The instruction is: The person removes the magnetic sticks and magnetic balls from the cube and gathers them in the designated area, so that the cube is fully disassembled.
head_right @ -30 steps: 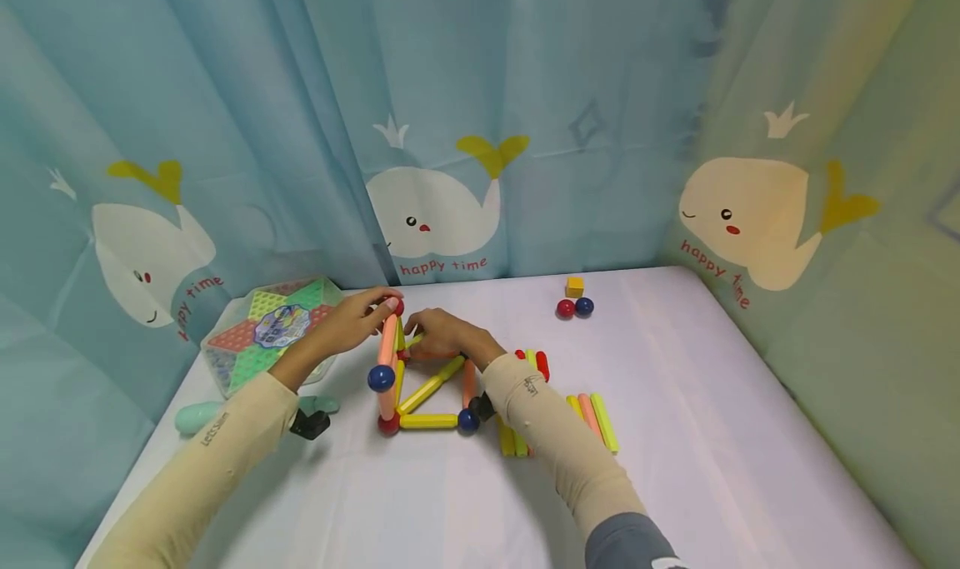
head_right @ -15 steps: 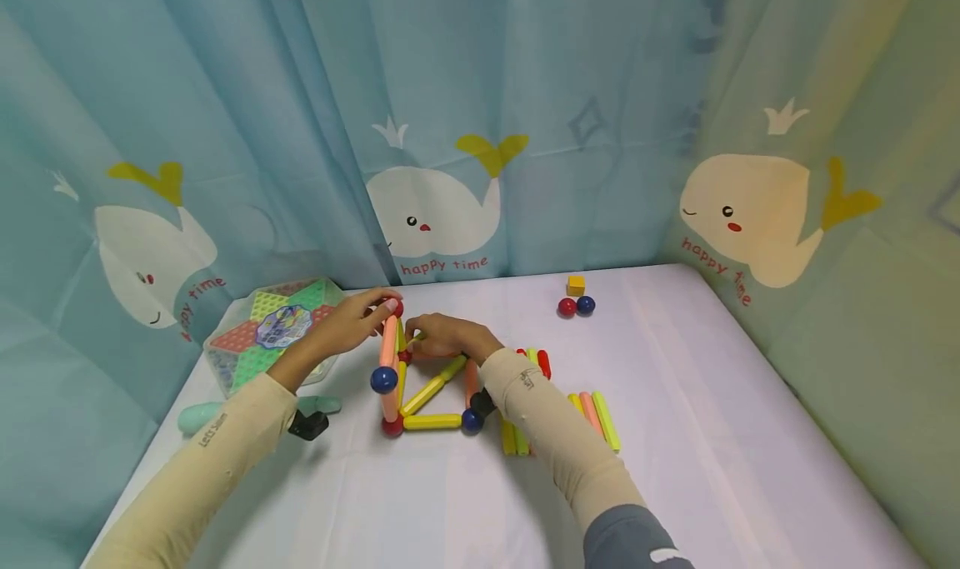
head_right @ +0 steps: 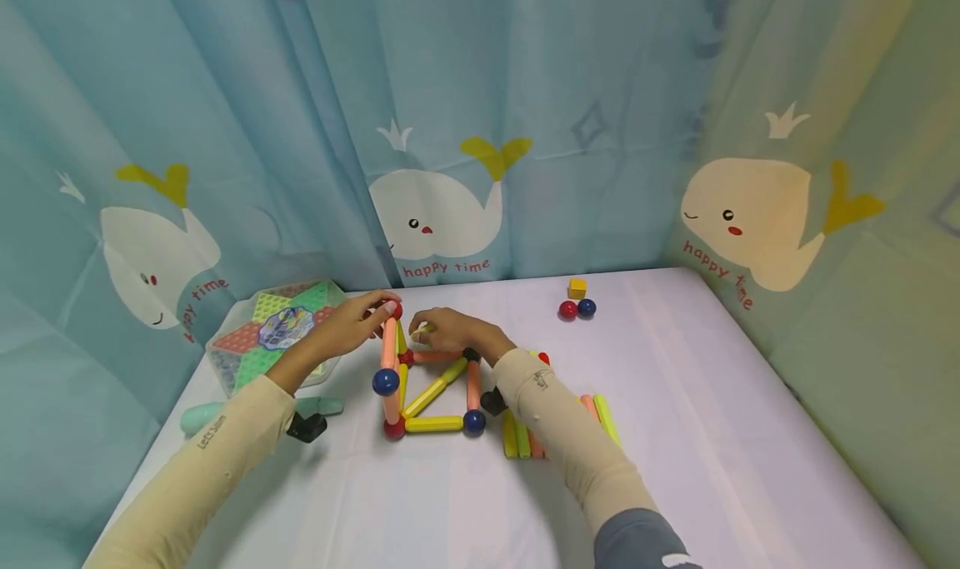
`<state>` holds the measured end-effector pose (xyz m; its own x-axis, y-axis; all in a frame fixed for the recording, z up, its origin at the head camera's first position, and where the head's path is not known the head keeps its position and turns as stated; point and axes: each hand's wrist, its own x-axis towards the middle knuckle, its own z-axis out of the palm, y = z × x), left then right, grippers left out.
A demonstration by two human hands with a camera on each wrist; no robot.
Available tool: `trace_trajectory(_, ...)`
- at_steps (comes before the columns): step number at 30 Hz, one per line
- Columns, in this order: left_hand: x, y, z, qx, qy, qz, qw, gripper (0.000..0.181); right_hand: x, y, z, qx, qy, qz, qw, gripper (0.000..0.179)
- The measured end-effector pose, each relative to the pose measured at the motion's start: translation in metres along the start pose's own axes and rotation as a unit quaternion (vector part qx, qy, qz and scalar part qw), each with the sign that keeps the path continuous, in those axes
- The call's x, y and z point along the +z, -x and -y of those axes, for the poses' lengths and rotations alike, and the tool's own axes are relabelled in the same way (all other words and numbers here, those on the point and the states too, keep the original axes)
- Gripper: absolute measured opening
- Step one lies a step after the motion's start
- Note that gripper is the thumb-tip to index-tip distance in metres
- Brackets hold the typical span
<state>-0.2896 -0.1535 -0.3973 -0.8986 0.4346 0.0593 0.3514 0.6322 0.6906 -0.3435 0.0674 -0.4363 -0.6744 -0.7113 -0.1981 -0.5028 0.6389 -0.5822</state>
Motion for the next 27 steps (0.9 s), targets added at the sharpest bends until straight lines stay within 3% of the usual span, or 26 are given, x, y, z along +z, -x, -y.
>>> trace_trajectory(6,0.000,0.001,-0.001,0.005,0.008,0.002,1.0000,0.037,-0.015,0.024,-0.010,0.015,-0.033,-0.005,0.9993,0.042)
trace_trajectory(17,-0.001,0.004,0.004,0.001,0.008,-0.001,1.0000,0.037,-0.043,0.098,-0.044,0.046,-0.096,-0.051,0.9930,0.021)
trace_trajectory(27,-0.003,0.006,0.006,0.006,0.014,-0.001,0.9999,0.040,-0.048,0.164,-0.091,0.099,-0.053,-0.046,0.9926,0.040)
